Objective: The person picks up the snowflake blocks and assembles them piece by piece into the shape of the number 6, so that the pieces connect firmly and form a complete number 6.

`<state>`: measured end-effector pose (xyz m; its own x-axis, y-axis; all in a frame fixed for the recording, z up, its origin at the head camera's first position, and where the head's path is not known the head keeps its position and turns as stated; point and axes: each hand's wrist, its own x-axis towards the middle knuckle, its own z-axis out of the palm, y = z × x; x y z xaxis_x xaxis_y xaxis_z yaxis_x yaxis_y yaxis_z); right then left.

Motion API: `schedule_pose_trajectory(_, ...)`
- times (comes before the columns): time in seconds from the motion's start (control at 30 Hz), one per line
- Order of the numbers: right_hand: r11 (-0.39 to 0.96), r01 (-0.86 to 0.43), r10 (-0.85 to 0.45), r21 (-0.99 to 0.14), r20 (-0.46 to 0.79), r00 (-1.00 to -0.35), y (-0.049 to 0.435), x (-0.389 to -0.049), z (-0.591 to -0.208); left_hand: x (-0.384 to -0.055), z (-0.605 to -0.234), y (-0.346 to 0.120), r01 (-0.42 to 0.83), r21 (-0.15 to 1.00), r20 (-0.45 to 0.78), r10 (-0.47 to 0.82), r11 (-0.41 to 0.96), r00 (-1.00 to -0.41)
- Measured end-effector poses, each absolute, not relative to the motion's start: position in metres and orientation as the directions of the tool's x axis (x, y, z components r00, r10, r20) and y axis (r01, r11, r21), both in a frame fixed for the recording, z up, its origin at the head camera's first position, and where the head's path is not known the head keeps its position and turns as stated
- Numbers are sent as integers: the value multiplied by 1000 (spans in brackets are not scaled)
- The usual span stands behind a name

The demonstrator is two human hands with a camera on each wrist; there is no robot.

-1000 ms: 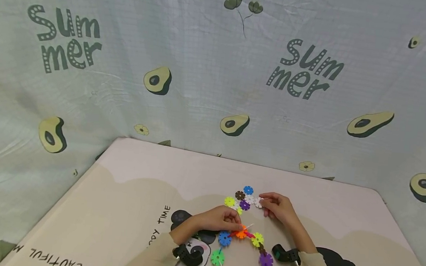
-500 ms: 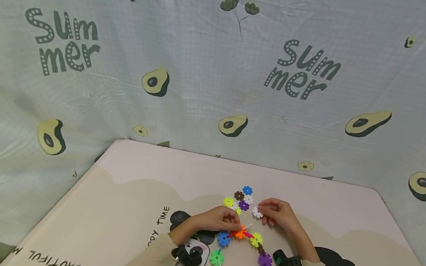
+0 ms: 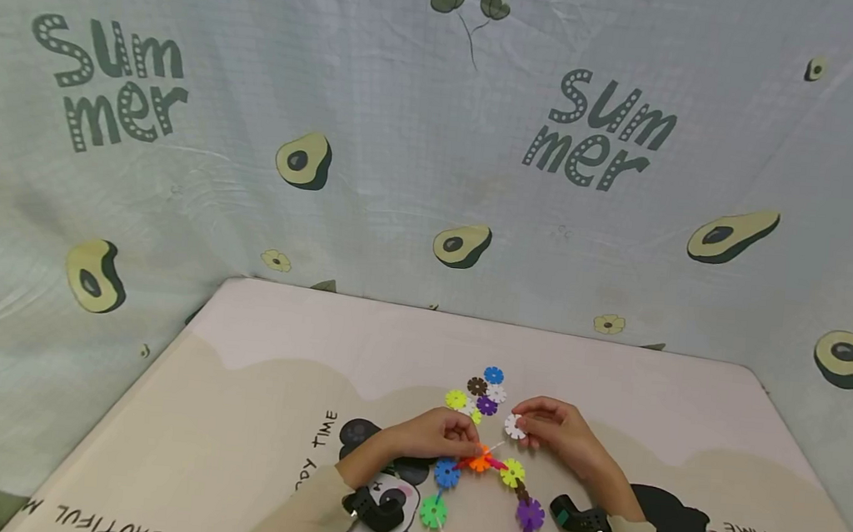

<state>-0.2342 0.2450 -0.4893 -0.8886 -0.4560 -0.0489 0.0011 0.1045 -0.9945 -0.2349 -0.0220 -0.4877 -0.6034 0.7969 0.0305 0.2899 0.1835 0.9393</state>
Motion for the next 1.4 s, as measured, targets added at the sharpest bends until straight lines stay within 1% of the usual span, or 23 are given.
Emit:
schedule_pose_trajectory(0.1,76,9,-517,-997,-47,-854,246,-234,-489,-235,-488,-22,288,940,31,796,182,-604)
schedule_pose_trajectory(0.2,59,28,-549,-998,-56,-834,246,-234,-490,-235,-489,-22,279,942,22,795,187,-606)
schedule_pose_trajectory(0.37,50,43,-553,-998,-63,-831,244,-233,-490,-235,-489,-23,277,942,18,796,189,-605)
schedule_pose_trajectory(0.53,58,19,-562,-998,-49,-826,242,-234,-490,-236,-490,-23,281,940,19,796,191,-605)
schedule_pose_trajectory(0.87,21,-3,-622,-1000,-11,-783,242,-234,-490,-235,-489,-23,284,938,17,794,197,-607)
schedule_pose_trajectory(1.23,46,-16,-596,-999,-14,-803,239,-232,-492,-235,-491,-21,301,927,11,787,223,-617)
schedule_pose_trajectory(1.4,44,-24,-603,-999,-7,-798,237,-232,-490,-234,-490,-22,345,905,26,779,247,-627)
